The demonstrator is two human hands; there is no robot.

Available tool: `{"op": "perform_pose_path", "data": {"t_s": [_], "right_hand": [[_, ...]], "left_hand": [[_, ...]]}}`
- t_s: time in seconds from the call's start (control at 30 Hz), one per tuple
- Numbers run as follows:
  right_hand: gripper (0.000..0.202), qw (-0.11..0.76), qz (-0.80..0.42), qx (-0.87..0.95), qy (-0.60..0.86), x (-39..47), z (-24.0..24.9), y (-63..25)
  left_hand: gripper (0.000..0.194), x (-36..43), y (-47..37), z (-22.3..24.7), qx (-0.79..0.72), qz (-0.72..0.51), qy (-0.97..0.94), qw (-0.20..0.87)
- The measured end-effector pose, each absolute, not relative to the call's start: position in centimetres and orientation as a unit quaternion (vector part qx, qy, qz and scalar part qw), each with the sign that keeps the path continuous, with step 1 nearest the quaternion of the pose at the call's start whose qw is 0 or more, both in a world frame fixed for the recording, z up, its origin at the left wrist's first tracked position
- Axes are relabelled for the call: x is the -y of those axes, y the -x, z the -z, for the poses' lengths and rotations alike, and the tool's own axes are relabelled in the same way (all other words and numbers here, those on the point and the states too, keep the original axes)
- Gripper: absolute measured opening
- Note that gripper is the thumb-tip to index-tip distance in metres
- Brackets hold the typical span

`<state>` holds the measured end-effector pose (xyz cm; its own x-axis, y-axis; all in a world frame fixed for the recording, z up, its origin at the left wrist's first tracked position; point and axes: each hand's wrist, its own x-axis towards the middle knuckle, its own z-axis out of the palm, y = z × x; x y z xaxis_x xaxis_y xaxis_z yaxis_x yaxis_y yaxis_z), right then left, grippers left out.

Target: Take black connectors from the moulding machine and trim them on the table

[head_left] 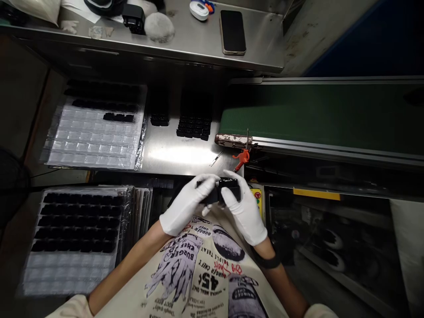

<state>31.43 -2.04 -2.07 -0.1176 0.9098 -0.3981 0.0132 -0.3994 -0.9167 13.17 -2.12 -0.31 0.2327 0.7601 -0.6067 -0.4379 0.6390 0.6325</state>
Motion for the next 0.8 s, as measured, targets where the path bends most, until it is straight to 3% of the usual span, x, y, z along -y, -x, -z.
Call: {"op": "perform_pose_path", "data": {"t_s": [0.1,0.17,0.43,0.57,0.67,0.8], "right_hand": [[0.032,0.397,-0.743,0.264,0.47,1.5,1.3,-31.6],[0.034,0.406,-0.79,0.189,0.418,1.1,0.8,-32.0],[0.026,0.378,-0.799,0.163,0.438,0.7,-0.3,-32.1],[0.016,0.337,-0.819,0.141,0.442,0.9,-0.7,-31.5],[0.024,0.35,-0.836,0.096,0.411,1.0,-0.7,-31.3],[0.052,0.355,-0.848,0.072,0.387,1.1,-0.4,-31.0]], "left_hand": [[0.039,2.2,-13.1,0.2,-0.469,-0.405,-0.169,0.766],[0.027,2.2,-13.0,0.2,-0.424,-0.436,-0.125,0.784],[0.012,1.8,-12.2,-1.2,-0.329,-0.451,0.047,0.828],[0.039,1.7,-12.2,-2.3,-0.316,-0.417,0.101,0.846],[0.038,1.8,-12.6,-2.3,-0.349,-0.42,0.086,0.833],[0.034,2.6,-13.4,-1.9,-0.402,-0.44,0.005,0.803]]}}
